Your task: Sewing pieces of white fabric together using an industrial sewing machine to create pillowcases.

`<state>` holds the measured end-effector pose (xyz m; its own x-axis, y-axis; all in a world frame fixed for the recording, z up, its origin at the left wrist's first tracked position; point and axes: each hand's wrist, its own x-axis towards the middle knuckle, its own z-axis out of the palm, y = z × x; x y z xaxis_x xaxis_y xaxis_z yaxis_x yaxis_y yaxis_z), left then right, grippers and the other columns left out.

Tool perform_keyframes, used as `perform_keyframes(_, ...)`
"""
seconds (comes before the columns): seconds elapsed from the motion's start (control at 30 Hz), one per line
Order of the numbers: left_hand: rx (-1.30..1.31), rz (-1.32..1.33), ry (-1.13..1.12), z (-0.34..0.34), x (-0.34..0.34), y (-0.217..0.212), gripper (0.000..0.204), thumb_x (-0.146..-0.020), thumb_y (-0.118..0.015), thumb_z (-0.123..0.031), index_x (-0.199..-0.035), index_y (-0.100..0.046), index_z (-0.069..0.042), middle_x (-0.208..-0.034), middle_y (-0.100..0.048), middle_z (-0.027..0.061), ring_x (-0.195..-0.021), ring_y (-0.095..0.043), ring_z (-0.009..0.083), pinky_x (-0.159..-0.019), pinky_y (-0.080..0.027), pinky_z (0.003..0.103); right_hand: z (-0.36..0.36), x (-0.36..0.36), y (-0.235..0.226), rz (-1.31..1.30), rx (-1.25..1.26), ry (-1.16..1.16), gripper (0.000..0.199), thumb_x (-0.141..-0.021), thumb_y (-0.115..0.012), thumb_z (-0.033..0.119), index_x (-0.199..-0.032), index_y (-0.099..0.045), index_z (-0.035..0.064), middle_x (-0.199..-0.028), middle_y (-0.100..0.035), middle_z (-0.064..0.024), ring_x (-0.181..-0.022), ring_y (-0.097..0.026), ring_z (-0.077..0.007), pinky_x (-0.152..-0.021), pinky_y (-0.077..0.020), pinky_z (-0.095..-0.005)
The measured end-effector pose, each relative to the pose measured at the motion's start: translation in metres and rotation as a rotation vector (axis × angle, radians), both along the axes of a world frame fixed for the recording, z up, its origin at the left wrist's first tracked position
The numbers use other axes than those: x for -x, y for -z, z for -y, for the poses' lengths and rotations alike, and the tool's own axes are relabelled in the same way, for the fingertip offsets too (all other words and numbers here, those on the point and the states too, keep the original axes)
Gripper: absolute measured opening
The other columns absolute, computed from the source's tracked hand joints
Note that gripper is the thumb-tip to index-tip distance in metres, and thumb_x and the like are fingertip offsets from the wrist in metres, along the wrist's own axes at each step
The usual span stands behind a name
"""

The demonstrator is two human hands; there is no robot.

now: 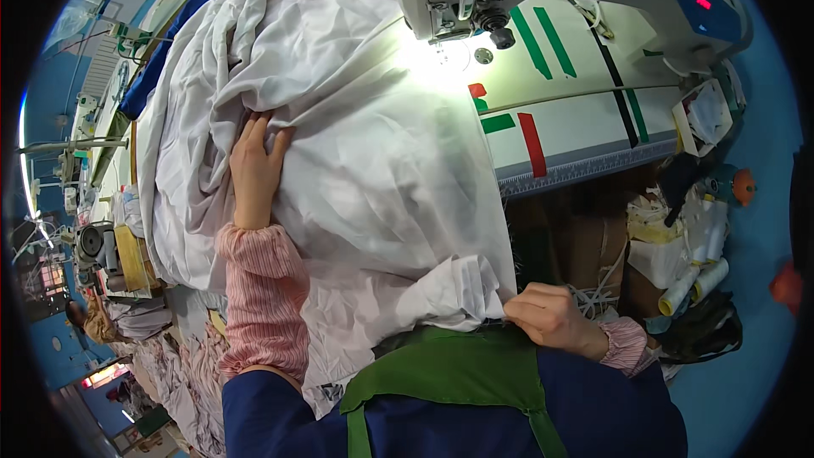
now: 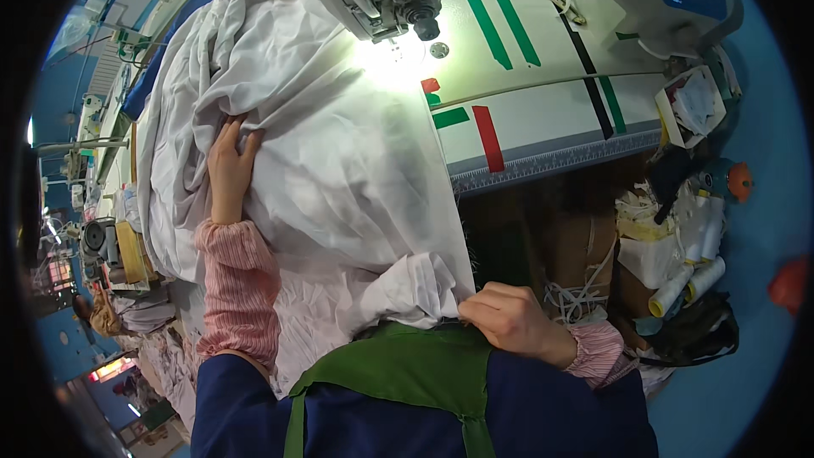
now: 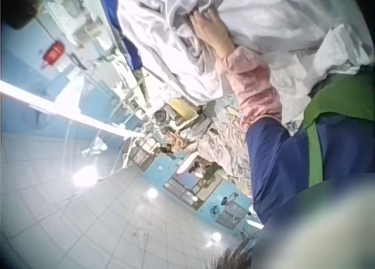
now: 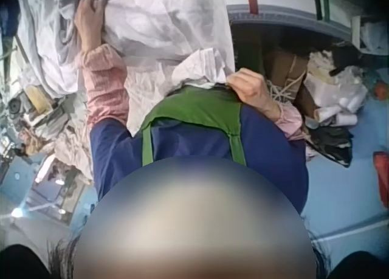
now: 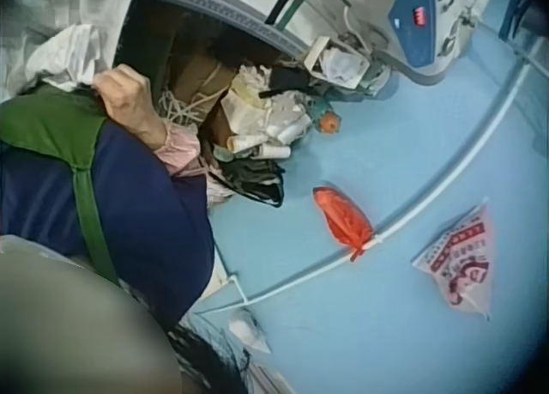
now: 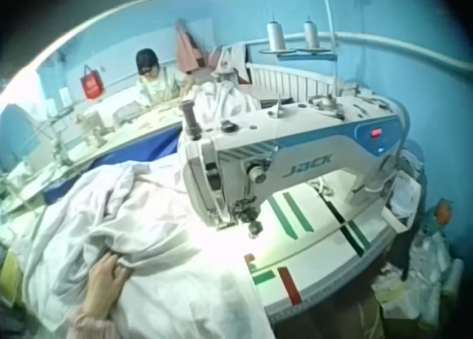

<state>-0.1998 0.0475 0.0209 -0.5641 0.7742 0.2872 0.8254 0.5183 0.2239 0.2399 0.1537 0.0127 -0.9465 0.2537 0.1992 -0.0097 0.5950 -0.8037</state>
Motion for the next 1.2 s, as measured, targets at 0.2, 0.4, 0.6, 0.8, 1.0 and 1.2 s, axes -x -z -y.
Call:
perform_keyframes(0.2, -0.089, -0.050, 0.071, -0.023, 0.027, 0.008, 0.030, -0.089, -0.062, -0.012, -0.114, -0.061, 0.003, -0.117, -0.063, 0.0211, -0.103, -0.059, 0.0401, -0.086, -0.048, 0.041, -0.023, 0.025, 0.001, -0.002, -0.041, 0.029, 0.021, -0.068, -0.073, -0.005, -0.086, -0.064, 0.0010, -0.078, -0.064, -0.0089, -0.067, -0.061, -0.0249, -0.056, -0.0489, -0.0328)
perform_keyframes(0.4, -0.119, -0.104, 0.133, -0.047, 0.063, 0.017, 0.020, -0.089, -0.062, -0.011, -0.104, -0.062, 0.003, -0.105, -0.065, 0.0189, -0.094, -0.061, 0.0396, -0.078, -0.049, 0.042, -0.042, 0.051, 0.003, -0.043, -0.081, 0.069, 0.024, -0.066, -0.071, -0.009, -0.087, -0.065, 0.0011, -0.078, -0.063, -0.0086, -0.066, -0.059, -0.0257, -0.056, -0.0481, -0.0336)
perform_keyframes(0.6, -0.112, -0.196, 0.172, -0.068, 0.102, 0.021, 0.017, -0.088, -0.060, -0.009, -0.103, -0.065, -0.003, -0.101, -0.066, 0.0174, -0.090, -0.062, 0.0390, -0.075, -0.050, 0.043, -0.062, 0.076, 0.004, -0.105, -0.158, 0.100, 0.022, -0.069, -0.065, -0.008, -0.088, -0.064, 0.0028, -0.079, -0.063, -0.0066, -0.065, -0.059, -0.0231, -0.054, -0.0492, -0.0333)
perform_keyframes(0.8, -0.092, -0.252, 0.150, -0.091, 0.141, 0.023, 0.017, -0.088, -0.061, -0.013, -0.102, -0.067, -0.005, -0.097, -0.068, 0.0170, -0.088, -0.064, 0.0376, -0.075, -0.051, 0.043, -0.081, 0.102, 0.001, -0.142, -0.214, 0.122, 0.028, -0.063, -0.064, -0.013, -0.086, -0.065, 0.0028, -0.081, -0.064, -0.0072, -0.068, -0.060, -0.0253, -0.056, -0.0492, -0.0341)
perform_keyframes(1.0, -0.065, -0.303, 0.091, -0.115, 0.183, 0.027, 0.017, -0.088, -0.061, -0.019, -0.098, -0.069, -0.007, -0.092, -0.068, 0.0170, -0.087, -0.065, 0.0375, -0.076, -0.051, 0.044, -0.104, 0.128, -0.005, -0.137, -0.282, 0.134, 0.026, -0.066, -0.062, -0.012, -0.087, -0.064, 0.0033, -0.078, -0.062, -0.0077, -0.071, -0.061, -0.0259, -0.059, -0.0496, -0.0349)
perform_keyframes(1.2, -0.068, -0.331, 0.085, -0.139, 0.213, 0.025, 0.016, -0.089, -0.060, -0.021, -0.096, -0.068, -0.009, -0.091, -0.068, 0.0183, -0.086, -0.064, 0.0393, -0.076, -0.051, 0.046, -0.127, 0.155, -0.003, -0.150, -0.309, 0.150, 0.025, -0.069, -0.062, -0.011, -0.088, -0.063, 0.0045, -0.077, -0.061, -0.0077, -0.072, -0.061, -0.0261, -0.062, -0.0494, -0.0362)
